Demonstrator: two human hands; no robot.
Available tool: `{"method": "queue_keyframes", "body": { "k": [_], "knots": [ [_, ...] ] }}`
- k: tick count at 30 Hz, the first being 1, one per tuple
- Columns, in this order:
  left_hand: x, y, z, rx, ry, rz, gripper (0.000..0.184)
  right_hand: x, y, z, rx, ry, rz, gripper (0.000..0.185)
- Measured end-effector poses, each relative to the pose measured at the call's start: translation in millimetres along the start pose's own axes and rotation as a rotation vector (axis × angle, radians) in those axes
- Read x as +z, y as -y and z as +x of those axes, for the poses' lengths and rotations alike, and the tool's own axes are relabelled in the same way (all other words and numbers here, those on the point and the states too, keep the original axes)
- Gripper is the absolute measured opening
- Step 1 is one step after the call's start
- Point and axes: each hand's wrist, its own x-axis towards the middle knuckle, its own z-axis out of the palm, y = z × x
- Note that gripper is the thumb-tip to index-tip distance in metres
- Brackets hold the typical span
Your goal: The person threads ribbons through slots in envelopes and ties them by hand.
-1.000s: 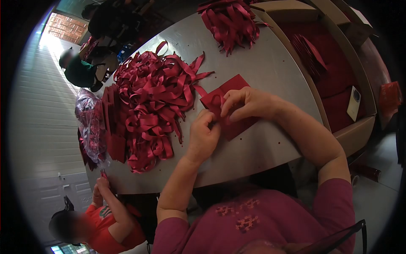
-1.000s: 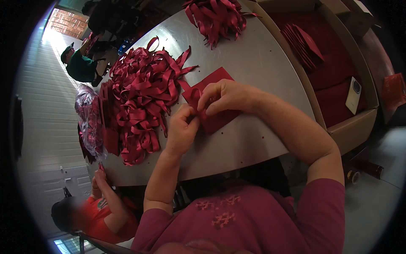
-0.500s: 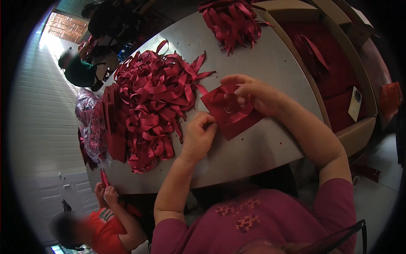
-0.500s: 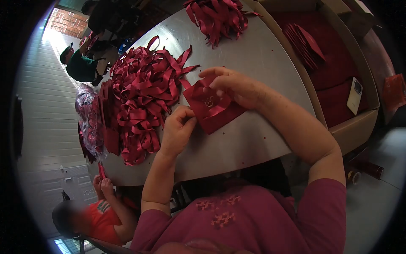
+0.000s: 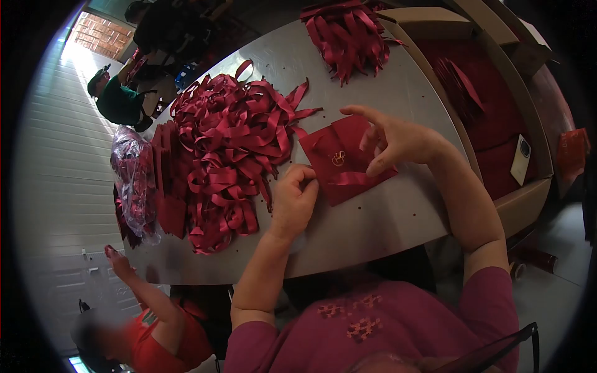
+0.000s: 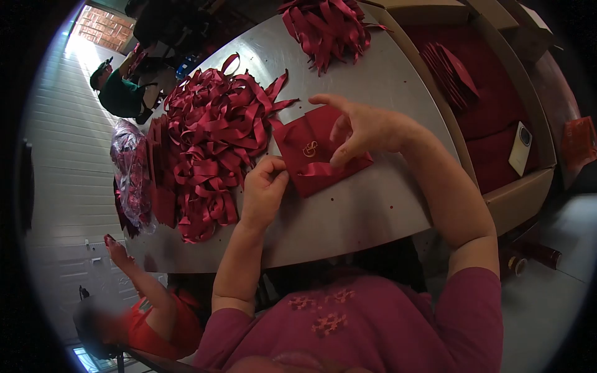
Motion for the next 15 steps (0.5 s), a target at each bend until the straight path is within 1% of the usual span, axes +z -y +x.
{"method": "queue_keyframes", "body": {
  "k": [1,2,4,5,7,8,10,11,13,14,15],
  "knots": [
    [0.0,-0.1,0.0,0.001,-0.003,0.002,0.006,1.4,-1.7,-0.1,-0.052,-0.020,-0.045,0.105],
    [0.8,0.3,-0.4,0.000,-0.005,0.001,0.006,0.5,-6.8,1.8,-0.049,-0.021,-0.047,0.105],
    [0.8,1.0,-0.4,-0.003,-0.010,0.005,0.006,-0.8,-15.7,4.4,-0.391,-0.118,-0.351,0.084],
    [0.9,0.9,-0.3,-0.002,-0.017,0.014,0.006,-1.2,-17.5,2.5,-0.384,-0.116,-0.352,0.084],
    [1.0,0.3,-0.1,-0.003,-0.012,0.021,0.006,3.3,-12.8,-0.7,-0.316,-0.076,-0.324,0.051],
    [0.6,-0.2,0.2,0.000,-0.008,0.033,0.007,7.0,-12.3,-0.4,-0.316,-0.076,-0.324,0.051],
    [1.3,3.3,0.0,-0.028,-0.008,0.009,0.007,15.3,-13.2,1.8,-0.284,-0.077,-0.416,0.033],
    [1.8,4.6,-0.4,-0.057,-0.008,-0.016,0.007,18.3,-14.4,3.2,-0.286,-0.074,-0.416,0.033],
    [2.8,2.4,-0.2,-0.057,-0.004,-0.024,0.008,23.2,-18.9,8.1,-0.426,-0.112,-0.558,0.025],
    [2.7,0.3,0.0,-0.055,0.005,-0.031,0.008,26.3,-23.0,13.7,-0.430,-0.111,-0.556,0.025],
    [2.2,-3.4,0.0,-0.055,0.003,-0.026,0.008,30.2,-28.9,20.9,-0.566,-0.199,-0.575,0.021]
  ]
}}
